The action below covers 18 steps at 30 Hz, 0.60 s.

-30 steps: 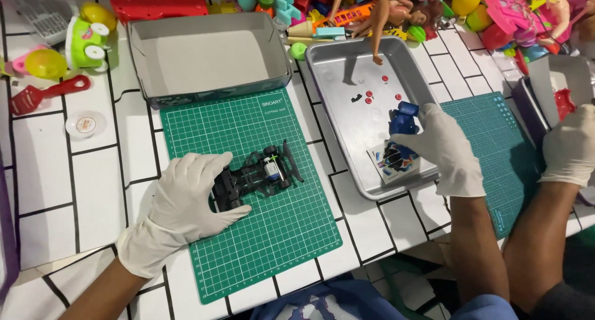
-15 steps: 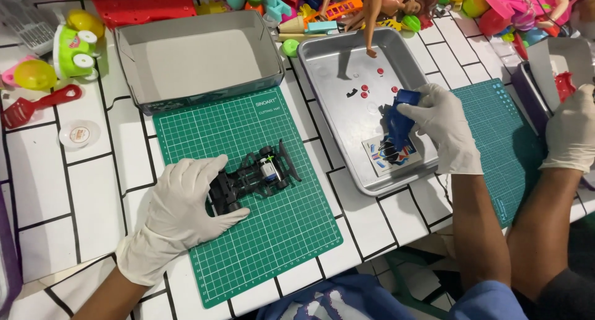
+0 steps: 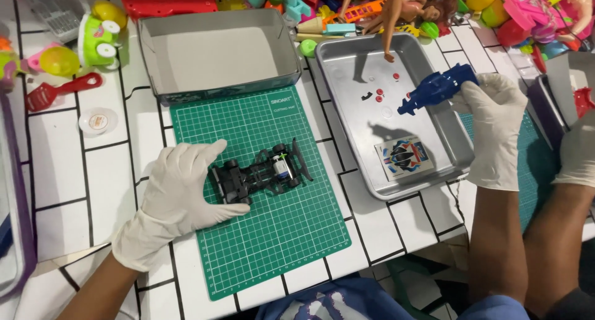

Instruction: The person assembles a model car on a green cutting mat. They attach the blue body shell to the black chassis, then insert red wheels into the wheel wells one by one.

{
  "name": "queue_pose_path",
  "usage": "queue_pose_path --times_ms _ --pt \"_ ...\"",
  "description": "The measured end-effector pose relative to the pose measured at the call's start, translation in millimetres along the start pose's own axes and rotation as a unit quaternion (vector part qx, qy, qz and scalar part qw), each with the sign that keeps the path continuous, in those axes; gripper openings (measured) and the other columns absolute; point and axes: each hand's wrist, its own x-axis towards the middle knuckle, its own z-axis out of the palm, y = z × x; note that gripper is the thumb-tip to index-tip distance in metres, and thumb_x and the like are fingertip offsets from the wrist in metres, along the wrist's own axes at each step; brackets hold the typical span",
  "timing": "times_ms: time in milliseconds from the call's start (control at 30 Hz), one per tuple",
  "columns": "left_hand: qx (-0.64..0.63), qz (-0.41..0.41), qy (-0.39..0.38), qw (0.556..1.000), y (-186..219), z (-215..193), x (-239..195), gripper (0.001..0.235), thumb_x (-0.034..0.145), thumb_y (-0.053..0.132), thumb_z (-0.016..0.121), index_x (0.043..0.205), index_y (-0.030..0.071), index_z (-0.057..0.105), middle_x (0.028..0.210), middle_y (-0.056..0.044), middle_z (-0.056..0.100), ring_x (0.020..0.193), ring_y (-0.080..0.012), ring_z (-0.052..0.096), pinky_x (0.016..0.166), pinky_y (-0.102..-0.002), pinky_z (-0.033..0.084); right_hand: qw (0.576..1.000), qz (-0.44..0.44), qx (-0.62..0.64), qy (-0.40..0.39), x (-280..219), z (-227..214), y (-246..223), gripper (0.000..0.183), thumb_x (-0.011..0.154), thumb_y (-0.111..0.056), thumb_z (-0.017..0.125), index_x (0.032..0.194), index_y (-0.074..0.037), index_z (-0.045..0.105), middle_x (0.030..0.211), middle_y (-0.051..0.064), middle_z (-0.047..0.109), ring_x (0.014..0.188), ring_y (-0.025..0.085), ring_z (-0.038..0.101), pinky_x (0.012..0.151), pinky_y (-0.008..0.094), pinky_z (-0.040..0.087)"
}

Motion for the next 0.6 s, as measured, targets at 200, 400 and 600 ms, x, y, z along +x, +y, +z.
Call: queue_pose_path --times_ms 200,400,600 --pt "-0.025 0.027 0.003 0.999 0 -9 6 0.115 0.057 0.098 0.065 0.133 0.011 0.064 0.115 -0.008 0.071 0.101 -0.0295 0.065 0.081 -0.047 0.051 0.992 0.084 -0.094 0.010 -22 37 14 0.020 0.100 -0.010 0.079 0.098 -0.016 0.060 0.090 -0.001 0.068 0.077 0.007 0.075 0.072 0.015 0.067" --pt "-0.034 0.058 0.018 0.998 -3 -12 1 0.135 0.048 0.110 0.045 0.134 0.008 0.065 0.106 -0.007 0.068 0.087 -0.0237 0.058 0.074 -0.040 0.045 0.978 -0.029 -0.202 -0.049 -47 42 2 0.034 0.104 -0.015 0.080 0.129 -0.003 0.061 0.107 0.013 0.074 0.089 0.013 0.075 0.082 0.023 0.067" --pt "-0.022 0.087 -0.006 0.996 -10 11 -4 0.131 0.055 0.106 0.055 0.146 0.013 0.053 0.108 -0.005 0.062 0.089 -0.0214 0.055 0.082 -0.040 0.039 0.954 0.079 -0.211 -0.196 -55 31 -12 0.053 0.097 -0.006 0.070 0.149 -0.012 0.058 0.107 0.010 0.062 0.091 0.020 0.063 0.092 0.033 0.054"
